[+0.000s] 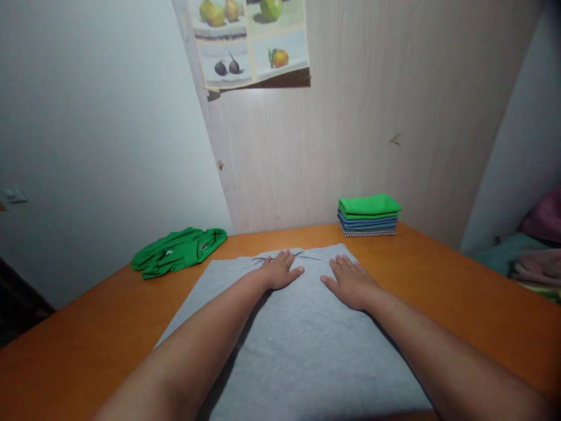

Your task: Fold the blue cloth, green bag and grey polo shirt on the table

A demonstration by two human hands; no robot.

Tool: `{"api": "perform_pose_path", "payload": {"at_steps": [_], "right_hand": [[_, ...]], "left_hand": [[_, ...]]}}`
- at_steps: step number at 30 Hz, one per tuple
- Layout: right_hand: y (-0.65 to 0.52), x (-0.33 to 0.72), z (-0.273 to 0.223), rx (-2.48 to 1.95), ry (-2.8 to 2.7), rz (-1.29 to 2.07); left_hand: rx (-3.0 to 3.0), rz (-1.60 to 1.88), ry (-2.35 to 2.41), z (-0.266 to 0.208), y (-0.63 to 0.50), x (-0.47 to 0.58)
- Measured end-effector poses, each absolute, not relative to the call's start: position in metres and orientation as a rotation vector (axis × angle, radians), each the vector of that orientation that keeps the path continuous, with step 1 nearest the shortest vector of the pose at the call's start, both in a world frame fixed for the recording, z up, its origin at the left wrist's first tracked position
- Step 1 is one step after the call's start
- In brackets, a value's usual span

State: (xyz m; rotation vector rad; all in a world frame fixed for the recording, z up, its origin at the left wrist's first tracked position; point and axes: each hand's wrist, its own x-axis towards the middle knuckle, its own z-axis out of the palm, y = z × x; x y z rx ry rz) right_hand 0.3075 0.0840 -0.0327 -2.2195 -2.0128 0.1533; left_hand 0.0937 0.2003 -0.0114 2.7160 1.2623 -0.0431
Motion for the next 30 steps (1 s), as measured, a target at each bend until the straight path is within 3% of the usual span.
{"api": "perform_pose_path", "payload": {"at_steps": [6,16,23,30], "right_hand": [[0.083,0.307,-0.031,-2.205,-2.018,0.174],[0.083,0.307,-0.029,-2.209,-2.028,0.176],[0.084,0.308,-0.028,-2.217,-2.043,0.184],[0.088,0.31,-0.035,-2.238,-2.034,0.174]], "left_hand": [[2.845,0.234,1.228,-0.008,0.201,0.12],[2.774,-0.03,1.155,-0.015,0.191,0.134],[2.839,0.208,1.17,0.005,0.183,0.112],[2.719,0.082,1.548,0.004,0.167,0.034]]}}
